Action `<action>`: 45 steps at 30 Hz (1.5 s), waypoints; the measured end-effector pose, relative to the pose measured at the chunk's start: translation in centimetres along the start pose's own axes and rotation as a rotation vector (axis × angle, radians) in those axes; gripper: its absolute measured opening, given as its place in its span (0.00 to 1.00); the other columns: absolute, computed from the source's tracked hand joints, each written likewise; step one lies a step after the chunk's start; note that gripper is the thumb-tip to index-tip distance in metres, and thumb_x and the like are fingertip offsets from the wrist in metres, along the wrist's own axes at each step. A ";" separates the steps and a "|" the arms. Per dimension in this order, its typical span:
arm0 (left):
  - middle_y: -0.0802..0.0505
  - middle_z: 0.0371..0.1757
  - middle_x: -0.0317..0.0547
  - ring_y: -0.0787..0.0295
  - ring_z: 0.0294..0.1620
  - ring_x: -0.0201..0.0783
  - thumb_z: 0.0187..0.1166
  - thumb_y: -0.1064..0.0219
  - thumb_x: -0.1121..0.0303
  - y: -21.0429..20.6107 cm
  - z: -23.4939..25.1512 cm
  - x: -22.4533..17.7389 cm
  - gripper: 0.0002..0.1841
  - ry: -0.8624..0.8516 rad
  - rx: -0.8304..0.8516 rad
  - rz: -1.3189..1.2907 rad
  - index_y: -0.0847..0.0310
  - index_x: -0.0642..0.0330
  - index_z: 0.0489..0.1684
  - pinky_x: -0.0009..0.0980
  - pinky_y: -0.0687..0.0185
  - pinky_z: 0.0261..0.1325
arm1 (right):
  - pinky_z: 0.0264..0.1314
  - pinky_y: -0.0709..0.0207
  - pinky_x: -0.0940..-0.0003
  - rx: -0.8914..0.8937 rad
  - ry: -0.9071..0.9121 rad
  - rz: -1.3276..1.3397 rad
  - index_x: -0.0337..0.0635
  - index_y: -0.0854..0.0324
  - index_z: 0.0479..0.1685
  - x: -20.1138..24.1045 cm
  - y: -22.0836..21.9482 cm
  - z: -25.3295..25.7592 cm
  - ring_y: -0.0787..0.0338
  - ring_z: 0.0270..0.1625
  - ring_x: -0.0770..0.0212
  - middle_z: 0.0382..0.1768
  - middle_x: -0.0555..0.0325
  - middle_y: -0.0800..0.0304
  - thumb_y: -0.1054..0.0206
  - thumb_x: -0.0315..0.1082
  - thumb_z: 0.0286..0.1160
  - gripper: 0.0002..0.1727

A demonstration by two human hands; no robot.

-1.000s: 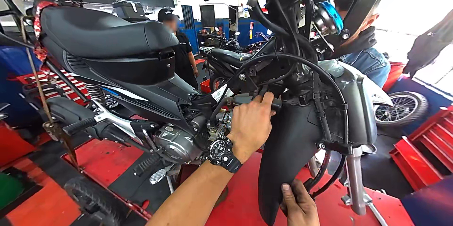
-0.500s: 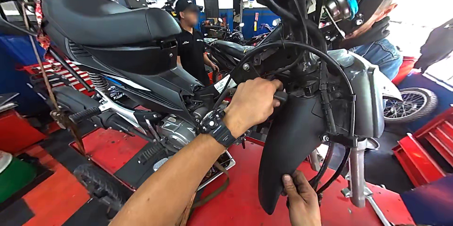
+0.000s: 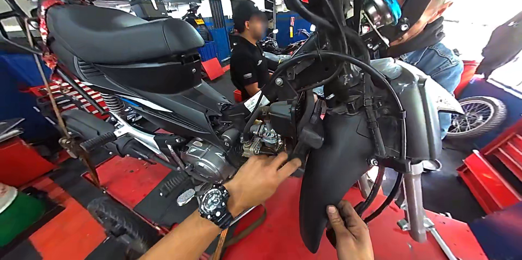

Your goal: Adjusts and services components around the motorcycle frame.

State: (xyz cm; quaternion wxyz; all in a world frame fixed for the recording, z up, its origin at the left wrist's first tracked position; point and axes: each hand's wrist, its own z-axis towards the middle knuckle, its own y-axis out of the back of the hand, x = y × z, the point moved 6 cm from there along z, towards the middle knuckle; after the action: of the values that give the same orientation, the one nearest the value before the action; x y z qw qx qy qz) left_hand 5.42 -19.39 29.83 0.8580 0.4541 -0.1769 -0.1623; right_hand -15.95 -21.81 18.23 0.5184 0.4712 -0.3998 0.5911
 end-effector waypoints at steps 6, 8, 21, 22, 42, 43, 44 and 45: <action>0.09 0.45 0.48 0.11 0.36 0.46 0.87 0.42 0.70 0.0 -5.8 -3.6 0.16 -0.143 -0.122 0.053 0.23 0.49 0.71 0.38 0.14 0.34 | 0.33 0.15 0.72 -0.022 0.008 -0.002 0.36 0.17 0.47 0.2 -0.1 -0.3 0.11 0.29 0.66 0.30 0.59 0.10 0.39 0.27 0.83 0.06; 0.10 0.47 0.47 0.12 0.37 0.45 0.88 0.45 0.70 0.1 -7.5 -4.3 0.16 -0.189 -0.114 0.121 0.25 0.49 0.71 0.36 0.17 0.35 | 0.30 0.17 0.73 -0.091 0.004 -0.016 0.36 0.17 0.49 0.2 -0.1 -0.7 0.12 0.28 0.67 0.30 0.59 0.10 0.36 0.28 0.82 0.06; 0.11 0.49 0.48 0.14 0.39 0.45 0.87 0.46 0.71 -0.7 -13.9 -1.7 0.16 -0.433 0.017 0.279 0.25 0.51 0.69 0.37 0.20 0.37 | 0.52 0.09 0.65 -0.086 0.263 -0.051 0.28 0.26 0.65 5.4 -2.7 -3.6 0.07 0.50 0.63 0.51 0.52 0.10 0.37 0.35 0.82 0.21; 0.11 0.50 0.48 0.14 0.40 0.46 0.87 0.46 0.71 -0.8 -14.1 -1.4 0.16 -0.450 0.027 0.277 0.24 0.51 0.70 0.38 0.18 0.38 | 0.56 0.09 0.63 -0.095 0.307 -0.059 0.30 0.26 0.66 6.4 -3.0 -2.4 0.07 0.54 0.61 0.54 0.51 0.10 0.38 0.38 0.82 0.22; 0.10 0.56 0.48 0.12 0.45 0.43 0.88 0.45 0.71 1.9 -17.1 -1.6 0.16 -0.504 0.147 0.323 0.22 0.48 0.70 0.36 0.19 0.41 | 0.86 0.37 0.40 0.076 0.199 -0.347 0.43 0.41 0.90 10.1 -11.5 12.4 0.36 0.89 0.43 0.88 0.42 0.39 0.26 0.66 0.66 0.54; 0.10 0.56 0.48 0.11 0.45 0.43 0.88 0.45 0.71 2.0 -17.3 -1.6 0.16 -0.495 0.153 0.325 0.22 0.48 0.70 0.36 0.18 0.42 | 0.85 0.36 0.40 0.081 0.196 -0.318 0.44 0.41 0.90 10.1 -11.4 12.5 0.35 0.88 0.43 0.88 0.42 0.39 0.25 0.64 0.66 0.54; 0.10 0.56 0.48 0.12 0.44 0.43 0.88 0.45 0.71 2.0 -17.4 -1.5 0.16 -0.485 0.155 0.320 0.22 0.48 0.70 0.36 0.18 0.43 | 0.83 0.34 0.39 0.077 0.202 -0.289 0.43 0.41 0.90 10.2 -11.4 12.5 0.33 0.86 0.42 0.88 0.41 0.38 0.24 0.62 0.66 0.54; 0.10 0.55 0.48 0.12 0.43 0.43 0.88 0.45 0.71 2.0 -17.5 -1.5 0.16 -0.473 0.148 0.313 0.22 0.48 0.70 0.35 0.19 0.42 | 0.80 0.32 0.37 0.067 0.209 -0.267 0.42 0.41 0.90 10.3 -11.3 12.5 0.32 0.85 0.40 0.87 0.40 0.39 0.23 0.60 0.66 0.53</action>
State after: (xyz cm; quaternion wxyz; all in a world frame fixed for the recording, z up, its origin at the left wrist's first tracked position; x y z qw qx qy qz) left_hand 12.25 -5.03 22.06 0.7719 0.4323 -0.4515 -0.1159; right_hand -3.14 -29.77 31.03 0.6151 0.4730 -0.2576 0.5757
